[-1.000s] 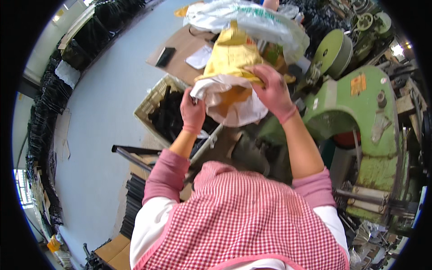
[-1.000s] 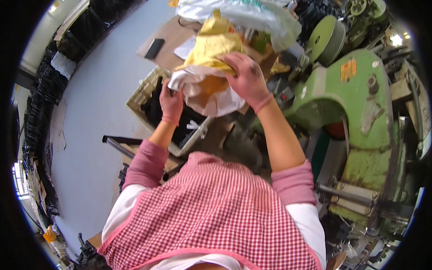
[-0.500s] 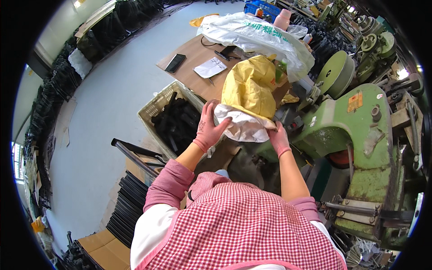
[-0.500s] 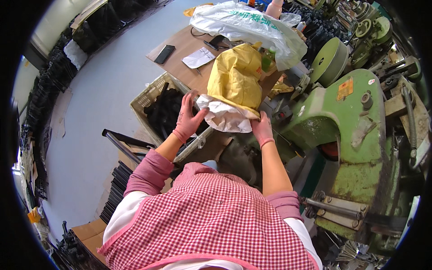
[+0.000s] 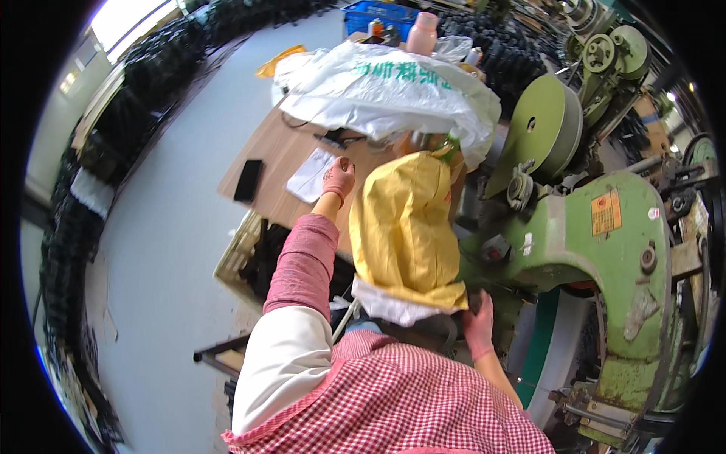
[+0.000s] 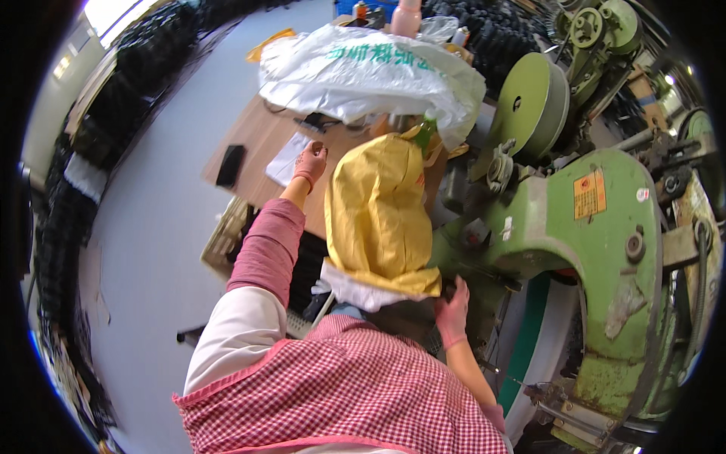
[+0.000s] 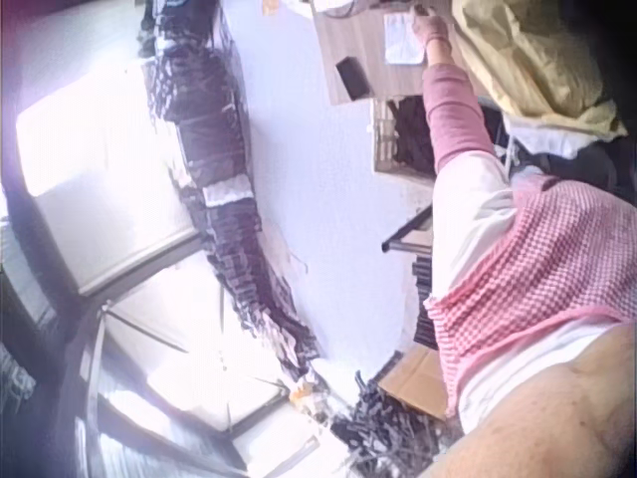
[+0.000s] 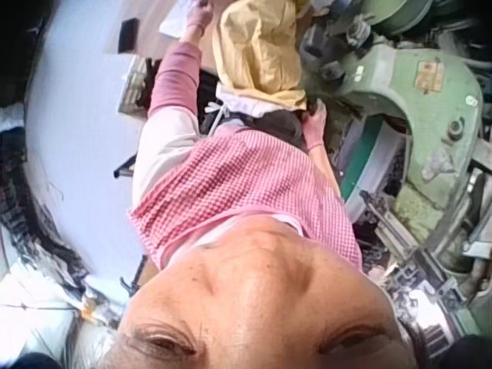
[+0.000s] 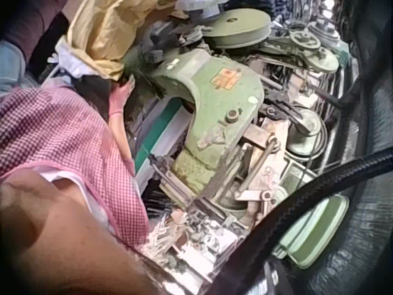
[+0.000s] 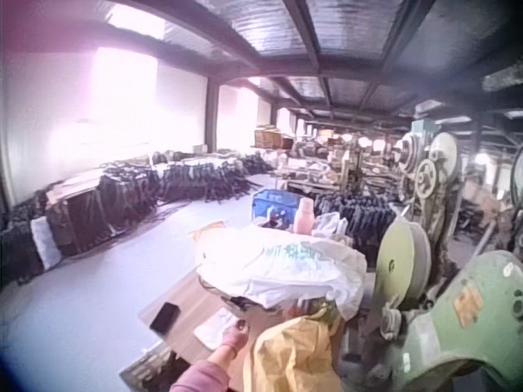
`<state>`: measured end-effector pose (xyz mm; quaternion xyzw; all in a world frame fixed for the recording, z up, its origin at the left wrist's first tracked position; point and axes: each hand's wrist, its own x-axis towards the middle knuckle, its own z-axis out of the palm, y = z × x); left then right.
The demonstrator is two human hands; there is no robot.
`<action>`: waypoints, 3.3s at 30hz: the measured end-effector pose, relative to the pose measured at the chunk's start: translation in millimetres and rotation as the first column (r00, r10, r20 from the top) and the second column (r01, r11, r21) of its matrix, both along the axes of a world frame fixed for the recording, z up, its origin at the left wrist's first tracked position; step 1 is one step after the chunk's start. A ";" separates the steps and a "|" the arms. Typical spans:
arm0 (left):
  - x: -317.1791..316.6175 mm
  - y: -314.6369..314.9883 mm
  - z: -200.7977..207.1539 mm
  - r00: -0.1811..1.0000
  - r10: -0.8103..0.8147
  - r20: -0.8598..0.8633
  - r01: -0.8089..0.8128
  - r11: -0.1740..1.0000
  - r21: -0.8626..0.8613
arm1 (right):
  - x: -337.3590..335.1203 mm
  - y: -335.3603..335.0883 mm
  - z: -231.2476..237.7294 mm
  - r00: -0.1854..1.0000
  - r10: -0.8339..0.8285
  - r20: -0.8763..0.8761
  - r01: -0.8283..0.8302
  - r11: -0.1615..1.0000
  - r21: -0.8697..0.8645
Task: The person assembles black plastic components by inserting cylindrical rods into molded heads and tapping them with a hammer. They then attach small metal springs to the assembled parts and place them into a red basket. The person also handles plastic bags and a yellow cloth near a green machine.
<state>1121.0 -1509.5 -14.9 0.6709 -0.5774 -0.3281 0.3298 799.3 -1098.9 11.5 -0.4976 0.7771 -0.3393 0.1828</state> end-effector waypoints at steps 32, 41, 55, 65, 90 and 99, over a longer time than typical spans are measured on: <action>29.4 321.6 161.0 0.965 -0.133 0.227 0.230 0.846 -0.481 | 203.1 -127.5 253.4 0.548 0.764 -0.341 -0.803 0.594 0.039; 11.7 384.0 144.8 0.945 -0.314 -0.093 0.288 0.932 -0.221 | 168.8 -79.0 253.1 0.507 0.795 -0.333 -0.847 0.389 -0.361; -56.3 327.6 88.8 0.730 -0.349 -0.588 0.231 0.935 -0.268 | 86.5 -40.0 262.2 0.720 0.632 -0.288 -0.585 0.775 0.237; -66.3 337.2 118.0 0.543 -0.718 -0.437 0.618 0.693 -0.371 | 52.2 -45.0 266.2 0.370 0.878 -0.305 -0.878 0.438 0.194; -74.9 356.1 160.8 0.524 -0.608 -0.597 0.510 0.785 -0.352 | 64.4 -23.0 289.9 0.714 0.688 -0.130 -0.682 0.643 -0.347; -43.7 368.1 262.0 0.593 -0.768 -0.242 0.597 0.621 -0.507 | 35.8 33.1 255.9 0.283 0.360 0.889 0.000 0.927 -0.376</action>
